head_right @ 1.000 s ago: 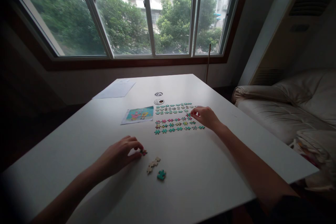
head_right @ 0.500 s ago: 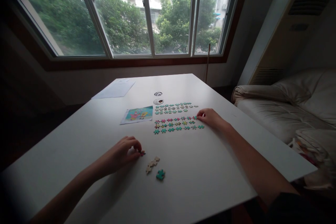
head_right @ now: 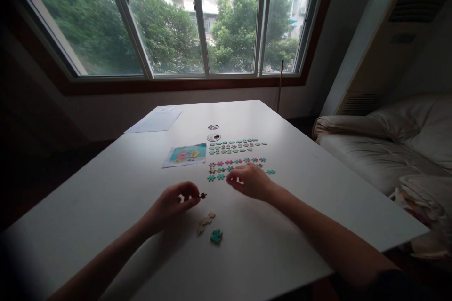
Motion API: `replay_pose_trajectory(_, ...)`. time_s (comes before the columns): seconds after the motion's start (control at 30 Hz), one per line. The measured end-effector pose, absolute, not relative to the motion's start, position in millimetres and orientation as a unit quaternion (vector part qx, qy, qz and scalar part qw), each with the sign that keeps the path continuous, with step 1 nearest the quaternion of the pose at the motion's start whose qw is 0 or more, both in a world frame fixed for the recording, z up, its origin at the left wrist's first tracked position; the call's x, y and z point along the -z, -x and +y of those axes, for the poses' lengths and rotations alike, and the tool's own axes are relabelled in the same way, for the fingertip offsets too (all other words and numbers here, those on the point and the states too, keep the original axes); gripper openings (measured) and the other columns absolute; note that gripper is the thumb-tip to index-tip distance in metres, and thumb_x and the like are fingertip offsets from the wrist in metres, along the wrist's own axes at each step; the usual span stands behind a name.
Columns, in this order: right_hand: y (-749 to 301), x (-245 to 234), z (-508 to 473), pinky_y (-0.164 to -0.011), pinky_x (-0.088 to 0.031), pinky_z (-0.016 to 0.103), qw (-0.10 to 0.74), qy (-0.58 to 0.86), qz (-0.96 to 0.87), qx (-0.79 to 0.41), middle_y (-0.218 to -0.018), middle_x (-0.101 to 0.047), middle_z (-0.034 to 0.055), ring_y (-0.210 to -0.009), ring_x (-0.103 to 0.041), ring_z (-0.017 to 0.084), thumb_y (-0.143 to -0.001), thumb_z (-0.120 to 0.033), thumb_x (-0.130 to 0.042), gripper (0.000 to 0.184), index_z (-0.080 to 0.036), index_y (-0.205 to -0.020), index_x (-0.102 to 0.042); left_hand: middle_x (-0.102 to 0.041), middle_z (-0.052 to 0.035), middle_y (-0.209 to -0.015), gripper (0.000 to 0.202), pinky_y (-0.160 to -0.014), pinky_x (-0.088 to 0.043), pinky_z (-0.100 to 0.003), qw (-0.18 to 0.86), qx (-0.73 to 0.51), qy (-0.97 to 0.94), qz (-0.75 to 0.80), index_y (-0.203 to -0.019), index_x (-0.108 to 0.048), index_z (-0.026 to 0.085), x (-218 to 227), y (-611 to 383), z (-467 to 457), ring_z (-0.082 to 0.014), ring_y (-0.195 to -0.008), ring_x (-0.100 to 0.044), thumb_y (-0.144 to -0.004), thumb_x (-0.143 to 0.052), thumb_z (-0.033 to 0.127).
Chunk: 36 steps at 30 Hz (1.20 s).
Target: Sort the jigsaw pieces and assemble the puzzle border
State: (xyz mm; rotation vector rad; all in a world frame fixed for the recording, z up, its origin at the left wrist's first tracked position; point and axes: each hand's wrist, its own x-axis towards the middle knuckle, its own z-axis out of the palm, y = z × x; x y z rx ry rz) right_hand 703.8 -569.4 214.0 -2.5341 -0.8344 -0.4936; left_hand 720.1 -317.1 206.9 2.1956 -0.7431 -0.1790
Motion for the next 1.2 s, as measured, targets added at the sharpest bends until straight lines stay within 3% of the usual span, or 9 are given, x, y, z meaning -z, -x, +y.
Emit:
replay_pose_trajectory(0.2,-679.8,-219.0,-535.0,-0.066,-0.04,0.024,0.228,0.907,-0.301,0.186,-0.078,-0.064,-0.0007,-0.068,-0.058,0.011,-0.079,-0.027,-0.059,0.009,-0.021,-0.085,-0.062,-0.065,-0.0035,-0.075,0.02,-0.057,-0.042,-0.023,0.5,0.101,-0.821,-0.257,-0.082,-0.062,0.015,-205.2,-718.9,-329.5,-0.0147,-0.069,-0.057,-0.075,-0.057,0.033)
replay_pose_trajectory(0.53,-678.7,-216.5,-534.1,-0.066,-0.036,0.026,0.222,0.9,-0.316,0.201,-0.076,-0.064,-0.0006,-0.069,-0.057,0.012,-0.081,-0.026,-0.056,0.007,-0.021,-0.081,-0.061,-0.063,-0.0034,-0.074,0.02,-0.057,-0.042,-0.023,0.533,0.107,-0.799,-0.256,-0.08,-0.062,0.015,-204.3,-714.6,-332.5,-0.0144,-0.068,-0.055,-0.074,-0.06,0.034)
replay_pose_trajectory(0.7,-680.1,-218.4,-537.1,-0.066,-0.036,0.026,0.214,0.895,-0.33,0.212,-0.077,-0.065,-0.0001,-0.069,-0.057,0.012,-0.083,-0.025,-0.053,0.009,-0.021,-0.081,-0.061,-0.06,-0.0028,-0.076,0.024,-0.054,-0.042,-0.022,0.537,0.084,-0.8,-0.256,-0.088,-0.057,0.015,-204.3,-716.3,-332.0,-0.0132,-0.067,-0.054,-0.076,-0.058,0.035)
replay_pose_trajectory(0.9,-696.0,-220.0,-560.7,-0.069,-0.039,0.027,0.213,0.891,-0.294,0.272,-0.078,-0.065,0.0008,-0.069,-0.057,0.012,-0.084,-0.025,-0.053,0.011,-0.02,-0.081,-0.062,-0.056,0.0003,-0.069,0.013,-0.056,-0.04,-0.022,0.367,0.035,-0.865,-0.34,-0.077,-0.057,0.017,-210.9,-711.7,-320.1,-0.0112,-0.06,-0.05,-0.078,-0.054,0.03)
replay_pose_trajectory(1.07,-705.3,-223.0,-578.1,-0.068,-0.04,0.027,0.229,0.882,-0.269,0.311,-0.079,-0.066,0.0021,-0.067,-0.057,0.012,-0.084,-0.026,-0.053,0.011,-0.02,-0.082,-0.062,-0.059,-0.002,-0.088,0.019,-0.062,-0.039,-0.025,0.208,0.055,-0.863,-0.457,-0.088,-0.059,0.022,-220.4,-700.0,-315.8,-0.0161,-0.073,-0.054,-0.075,-0.06,0.036)
replay_pose_trajectory(1.2,-704.8,-225.9,-581.2,-0.068,-0.041,0.027,0.227,0.881,-0.265,0.321,-0.079,-0.065,0.0021,-0.068,-0.057,0.013,-0.084,-0.026,-0.054,0.011,-0.02,-0.082,-0.062,-0.059,-0.0023,-0.089,0.021,-0.063,-0.04,-0.024,0.155,0.068,-0.867,-0.469,-0.085,-0.059,0.022,-221.5,-699.9,-317.7,-0.0179,-0.077,-0.055,-0.073,-0.062,0.038)
